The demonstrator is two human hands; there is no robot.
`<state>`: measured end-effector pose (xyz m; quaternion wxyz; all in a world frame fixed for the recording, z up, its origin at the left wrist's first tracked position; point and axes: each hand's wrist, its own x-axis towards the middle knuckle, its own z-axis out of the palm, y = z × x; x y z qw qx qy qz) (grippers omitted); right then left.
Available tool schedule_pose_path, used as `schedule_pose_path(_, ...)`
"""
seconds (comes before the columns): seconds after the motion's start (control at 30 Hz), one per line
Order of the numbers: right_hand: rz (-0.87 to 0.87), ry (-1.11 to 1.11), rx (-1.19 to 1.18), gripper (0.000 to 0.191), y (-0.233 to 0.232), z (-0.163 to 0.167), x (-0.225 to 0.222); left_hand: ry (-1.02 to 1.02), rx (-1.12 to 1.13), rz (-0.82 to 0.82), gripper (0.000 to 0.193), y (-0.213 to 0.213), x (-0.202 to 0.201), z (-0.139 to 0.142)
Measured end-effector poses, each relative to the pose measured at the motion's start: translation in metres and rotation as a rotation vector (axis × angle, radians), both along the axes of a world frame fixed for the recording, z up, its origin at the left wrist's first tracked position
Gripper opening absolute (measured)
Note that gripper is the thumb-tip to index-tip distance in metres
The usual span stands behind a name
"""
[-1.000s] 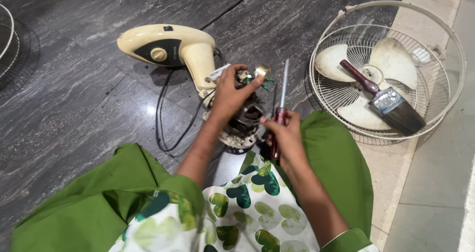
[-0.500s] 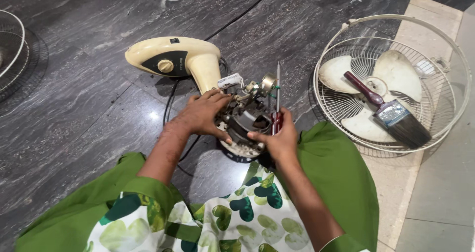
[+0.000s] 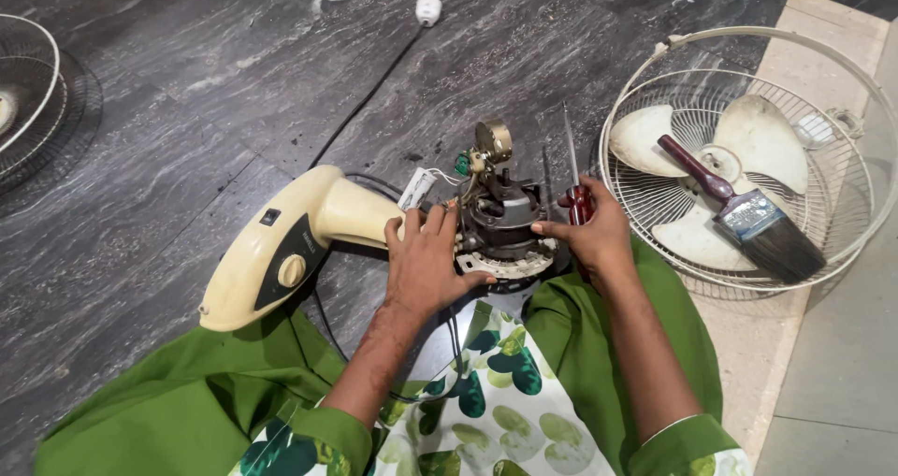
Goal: The person sits on the floor and uses a screwdriver to adjust the internal components of a disassembled electric fan motor. They manipulate wires and small parts within the motor housing, then briefly inspect the fan's control housing.
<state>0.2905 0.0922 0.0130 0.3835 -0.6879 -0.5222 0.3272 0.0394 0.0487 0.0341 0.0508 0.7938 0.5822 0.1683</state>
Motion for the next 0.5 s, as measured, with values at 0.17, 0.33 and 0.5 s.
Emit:
schedule_pose_path(0.17, -0.190, 0.202, -0.154, 0.076, -0.022, 0.028, -0.002, -0.016, -0.055, 0.029, 0.116, 0.002, 0.003, 0.009)
schedule_pose_path(0.33, -0.018, 0.578, -0.004, 0.046, -0.048, 0.063, 0.010, -0.112, -0.285, 0.122, 0.093, 0.018, 0.001, 0.011)
schedule_pose_path(0.5, -0.034, 1.071, -0.054, 0.041, -0.068, 0.097, 0.021, -0.156, -0.179, 0.168, 0.081, 0.018, 0.005, -0.001)
